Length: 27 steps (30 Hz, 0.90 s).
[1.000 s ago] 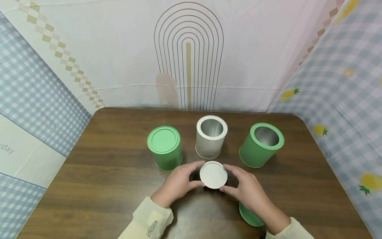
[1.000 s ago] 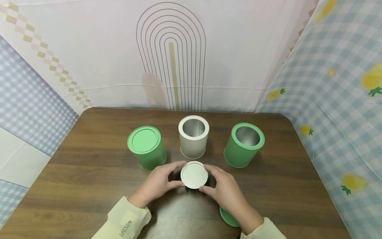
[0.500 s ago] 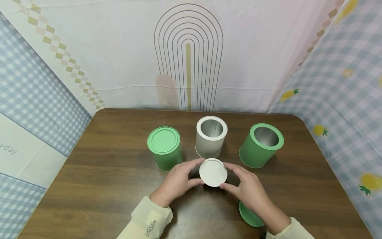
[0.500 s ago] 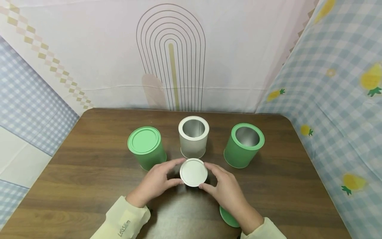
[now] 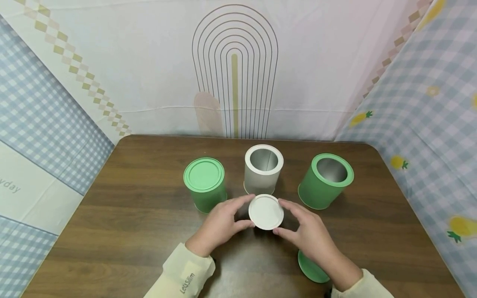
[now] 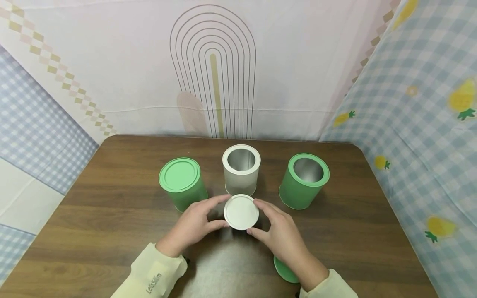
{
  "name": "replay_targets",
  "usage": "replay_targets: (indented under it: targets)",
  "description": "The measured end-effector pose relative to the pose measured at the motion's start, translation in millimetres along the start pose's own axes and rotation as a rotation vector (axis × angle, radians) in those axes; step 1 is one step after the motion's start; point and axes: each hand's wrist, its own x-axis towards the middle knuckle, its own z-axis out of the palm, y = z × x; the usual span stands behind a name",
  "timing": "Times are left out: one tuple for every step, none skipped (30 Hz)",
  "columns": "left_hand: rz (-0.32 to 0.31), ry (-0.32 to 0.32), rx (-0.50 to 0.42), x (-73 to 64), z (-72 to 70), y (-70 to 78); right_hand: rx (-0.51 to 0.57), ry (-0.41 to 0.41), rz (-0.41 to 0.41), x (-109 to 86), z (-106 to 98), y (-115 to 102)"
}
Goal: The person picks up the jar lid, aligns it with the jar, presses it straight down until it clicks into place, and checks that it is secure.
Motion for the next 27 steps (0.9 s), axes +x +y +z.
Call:
replay_targets:
  targets:
    - [0.001, 0.003, -0.001, 0.1, -0.2, 0.1, 0.001, 0.004, -0.004, 0.4, 0, 0]
    - [0.003, 0.006, -0.002, 0.1, -0.5, 0.1, 0.004, 0.008, -0.009, 0.9, 0, 0]
    - [0.003, 0.010, -0.003, 0.0, -0.8, 0.4, 0.005, 0.011, -0.014, 1.4, 0, -1]
    - [0.003, 0.014, -0.004, 0.0, -1.0, 0.5, 0.006, 0.014, -0.017, 1.9, -1, -1]
    - [0.003, 0.017, -0.003, -0.1, -1.2, 0.7, 0.008, 0.018, -0.020, 2.5, -1, -1]
    - [0.003, 0.021, -0.004, -0.1, -1.6, 1.0, 0.010, 0.019, -0.020, 3.0, -1, -2]
    - [0.003, 0.025, -0.003, 0.0, -1.9, 1.3, 0.012, 0.021, -0.021, 3.6, -1, -2]
    - [0.004, 0.030, 0.000, 0.0, -2.2, 1.7, 0.013, 0.021, -0.019, 4.0, -2, -3]
    - [0.004, 0.033, 0.004, 0.0, -2.5, 2.0, 0.014, 0.021, -0.018, 4.5, -2, -3]
    - [0.008, 0.037, 0.010, 0.0, -2.8, 2.2, 0.015, 0.020, -0.016, 5.0, -2, -3]
    - [0.010, 0.040, 0.015, 0.1, -3.0, 2.4, 0.015, 0.020, -0.015, 5.4, -3, -4]
    - [0.011, 0.042, 0.019, 0.2, -3.2, 2.5, 0.015, 0.020, -0.015, 5.9, -3, -4]
    - [0.012, 0.045, 0.023, 0.2, -3.3, 2.6, 0.015, 0.022, -0.018, 6.3, -3, -4]
    - [0.011, 0.047, 0.026, 0.1, -3.3, 2.6, 0.013, 0.025, -0.021, 6.6, -4, -5]
    - [0.010, 0.048, 0.025, 0.1, -3.3, 2.5, 0.011, 0.030, -0.026, 7.1, -4, -5]
    - [0.010, 0.050, 0.025, 0.1, -3.3, 2.4, 0.008, 0.034, -0.031, 7.4, -4, -5]
    - [0.005, 0.051, 0.022, 0.1, -3.3, 2.3, 0.006, 0.039, -0.035, 7.7, -5, -6]
    - [0.004, 0.053, 0.023, 0.0, -3.3, 2.2, 0.005, 0.043, -0.038, 7.8, -5, -6]
    - [0.003, 0.055, 0.023, -0.1, -3.3, 2.2, 0.003, 0.046, -0.038, 7.8, -5, -7]
    - [0.004, 0.059, 0.025, -0.2, -3.3, 2.1, 0.002, 0.049, -0.036, 7.8, -5, -7]
    - [0.005, 0.063, 0.026, -0.2, -3.2, 2.0, 0.002, 0.050, -0.033, 7.8, -5, -8]
    - [0.006, 0.066, 0.028, -0.3, -3.2, 2.1, 0.004, 0.051, -0.028, 7.7, -5, -8]
    - [0.007, 0.071, 0.029, -0.3, -3.3, 2.3, 0.005, 0.052, -0.022, 7.5, -5, -9]
    - [0.009, 0.077, 0.031, -0.3, -3.5, 2.4, 0.006, 0.055, -0.018, 7.5, -5, -9]
    - [0.009, 0.083, 0.030, -0.1, -3.9, 2.6, 0.008, 0.058, -0.017, 7.8, -5, -10]
    - [0.011, 0.088, 0.030, 0.2, -4.4, 2.9, 0.011, 0.062, -0.018, 8.3, -5, -10]
    - [0.015, 0.095, 0.029, 0.6, -5.0, 3.3, 0.014, 0.068, -0.022, 8.9, -5, -10]
